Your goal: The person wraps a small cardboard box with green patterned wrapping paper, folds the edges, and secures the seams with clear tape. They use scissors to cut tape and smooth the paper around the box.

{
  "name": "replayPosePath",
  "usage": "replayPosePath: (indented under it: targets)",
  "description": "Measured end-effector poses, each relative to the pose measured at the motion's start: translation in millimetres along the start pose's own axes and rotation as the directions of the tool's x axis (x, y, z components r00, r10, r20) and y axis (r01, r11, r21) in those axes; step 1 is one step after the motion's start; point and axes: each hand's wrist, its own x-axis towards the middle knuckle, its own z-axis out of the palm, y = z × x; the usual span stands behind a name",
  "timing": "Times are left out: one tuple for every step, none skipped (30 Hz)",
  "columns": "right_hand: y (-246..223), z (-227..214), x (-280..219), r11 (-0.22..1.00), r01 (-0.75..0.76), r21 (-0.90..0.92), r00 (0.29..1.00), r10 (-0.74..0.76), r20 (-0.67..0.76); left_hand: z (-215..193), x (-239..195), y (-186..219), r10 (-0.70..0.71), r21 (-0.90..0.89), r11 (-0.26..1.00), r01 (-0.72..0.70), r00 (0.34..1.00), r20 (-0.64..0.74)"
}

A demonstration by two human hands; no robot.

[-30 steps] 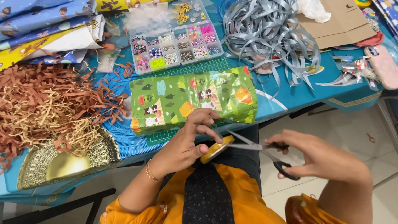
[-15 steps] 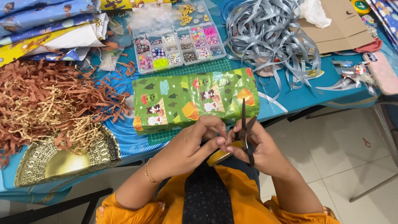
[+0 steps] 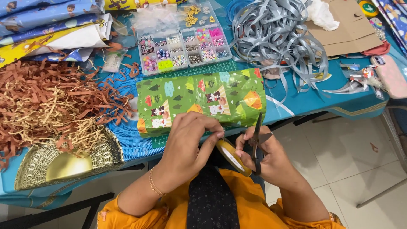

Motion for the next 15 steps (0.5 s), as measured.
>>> replayPosePath:
  targets:
    - [-2,0,2,1.0,0.024,-0.016,1.0,-0.024,-0.005,-1,1,1,-0.003,0.006,1.0,0.003,1.0,-0.018]
    - [-7,-3,0,1.0,0.025,-0.018,1.0,-0.026,-0.007,-2,1,3,0.0,0.005,1.0,0.0,1.0,-0.017]
    - [-12,-5,-2,0.999,0.02,-0.032,1.0,-0.02,0.009,-4,0,5,0.003,0.059,0.998,-0.003,1.0,0.012]
    - [-17,-7,-4,0.999,0.015,-0.046,1.0,-0.013,0.026,-5,-1,7,0.004,0.113,0.994,-0.009,0.999,0.042]
    - [-15,-11,-7,0.999,0.014,-0.046,1.0,-0.013,0.025,3,-18,-26,0.004,0.113,0.994,-0.009,0.999,0.042]
    - [-12,-16,-10,0.998,0.053,-0.035,0.998,-0.052,0.04,11,-36,-60,-0.061,-0.164,0.986,0.02,0.967,-0.248]
    - [-9,-19,-13,0.996,0.091,-0.02,0.995,-0.09,0.053,18,-54,-93,-0.2,-0.425,0.905,-0.029,0.852,-0.484]
    - [-3,-21,-16,0.996,0.09,-0.016,0.995,-0.089,0.05,-1,-37,-66,-0.2,-0.424,0.906,-0.027,0.854,-0.481]
    - [2,-24,-18,0.999,0.046,0.017,0.999,-0.046,-0.002,-19,-19,-40,-0.127,-0.297,0.955,-0.023,0.871,-0.474]
    - [8,-28,-19,0.999,0.003,0.052,0.999,-0.001,-0.053,-38,0,-14,-0.055,-0.165,0.986,-0.024,0.888,-0.457]
    - [7,-26,-21,0.999,-0.001,0.05,0.998,0.003,-0.056,-24,0,-12,-0.058,-0.17,0.985,-0.023,0.889,-0.454]
    - [7,-25,-23,0.997,0.029,0.074,0.998,-0.025,-0.057,-11,0,-10,-0.041,-0.232,0.972,-0.036,0.947,-0.319]
    - [6,-24,-22,0.993,0.067,0.099,0.997,-0.061,-0.056,1,3,-9,-0.008,-0.291,0.956,-0.046,0.983,-0.181]
    - [2,-24,-19,0.993,0.071,0.096,0.996,-0.066,-0.057,6,2,-7,-0.003,-0.291,0.955,-0.051,0.983,-0.182]
    - [-1,-22,-18,0.991,0.09,0.103,0.995,-0.084,-0.059,9,1,-5,-0.053,-0.313,0.949,0.031,0.997,-0.061]
